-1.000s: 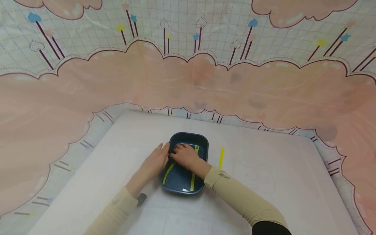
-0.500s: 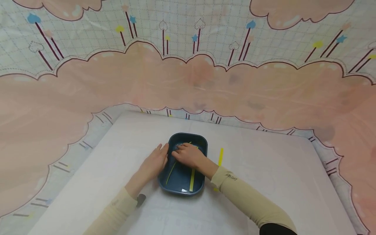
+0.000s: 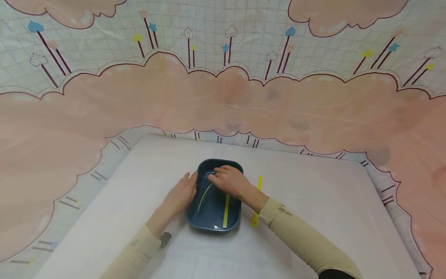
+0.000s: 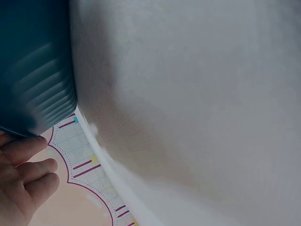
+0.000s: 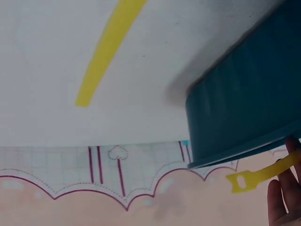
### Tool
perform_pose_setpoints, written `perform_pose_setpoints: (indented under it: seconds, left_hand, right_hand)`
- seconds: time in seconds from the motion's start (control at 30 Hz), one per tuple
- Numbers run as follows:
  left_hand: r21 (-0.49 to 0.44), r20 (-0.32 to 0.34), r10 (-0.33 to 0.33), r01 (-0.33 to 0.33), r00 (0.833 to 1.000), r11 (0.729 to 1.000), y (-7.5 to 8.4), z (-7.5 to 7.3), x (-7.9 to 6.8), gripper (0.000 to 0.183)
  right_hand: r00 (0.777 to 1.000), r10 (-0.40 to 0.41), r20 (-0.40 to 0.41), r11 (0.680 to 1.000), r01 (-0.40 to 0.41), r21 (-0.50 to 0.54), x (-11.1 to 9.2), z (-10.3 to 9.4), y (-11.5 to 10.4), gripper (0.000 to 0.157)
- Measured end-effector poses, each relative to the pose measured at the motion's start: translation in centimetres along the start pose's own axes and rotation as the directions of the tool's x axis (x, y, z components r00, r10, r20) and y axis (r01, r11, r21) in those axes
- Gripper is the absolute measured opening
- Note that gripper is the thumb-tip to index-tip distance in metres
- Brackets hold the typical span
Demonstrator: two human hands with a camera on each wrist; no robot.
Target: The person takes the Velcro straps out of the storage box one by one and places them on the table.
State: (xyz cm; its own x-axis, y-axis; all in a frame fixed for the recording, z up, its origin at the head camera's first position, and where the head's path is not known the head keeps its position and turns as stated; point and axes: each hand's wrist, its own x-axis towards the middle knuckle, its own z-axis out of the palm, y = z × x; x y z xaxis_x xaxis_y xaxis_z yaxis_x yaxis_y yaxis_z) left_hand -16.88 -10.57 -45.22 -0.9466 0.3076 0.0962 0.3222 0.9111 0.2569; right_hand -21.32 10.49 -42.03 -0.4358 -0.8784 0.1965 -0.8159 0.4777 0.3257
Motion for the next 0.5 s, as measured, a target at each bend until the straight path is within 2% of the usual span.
perform_pose_setpoints:
  seconds: [0.17, 0.33, 0.5]
  left_hand:
    - [-0.001, -0.016, 0.013, -0.013, 1.000, 1.000, 0.0, 0.0, -0.1, 0.048]
    - [0.008, -0.037, 0.027, -0.027, 0.999, 1.000, 0.1, 0.1, -0.1, 0.048]
    - [0.003, -0.019, 0.006, -0.006, 1.000, 1.000, 0.1, 0.1, -0.1, 0.049]
  right_hand:
    - [0.999, 0.046, -0.015, 0.999, -0.046, 0.027, -0.9, -0.5, 0.5, 0.026]
    - [0.996, 0.089, -0.022, 0.995, -0.087, 0.048, -1.8, -0.9, 1.0, 0.026]
    - [0.991, 0.122, -0.047, 0.991, -0.120, 0.051, -2.8, -1.6, 1.5, 0.025]
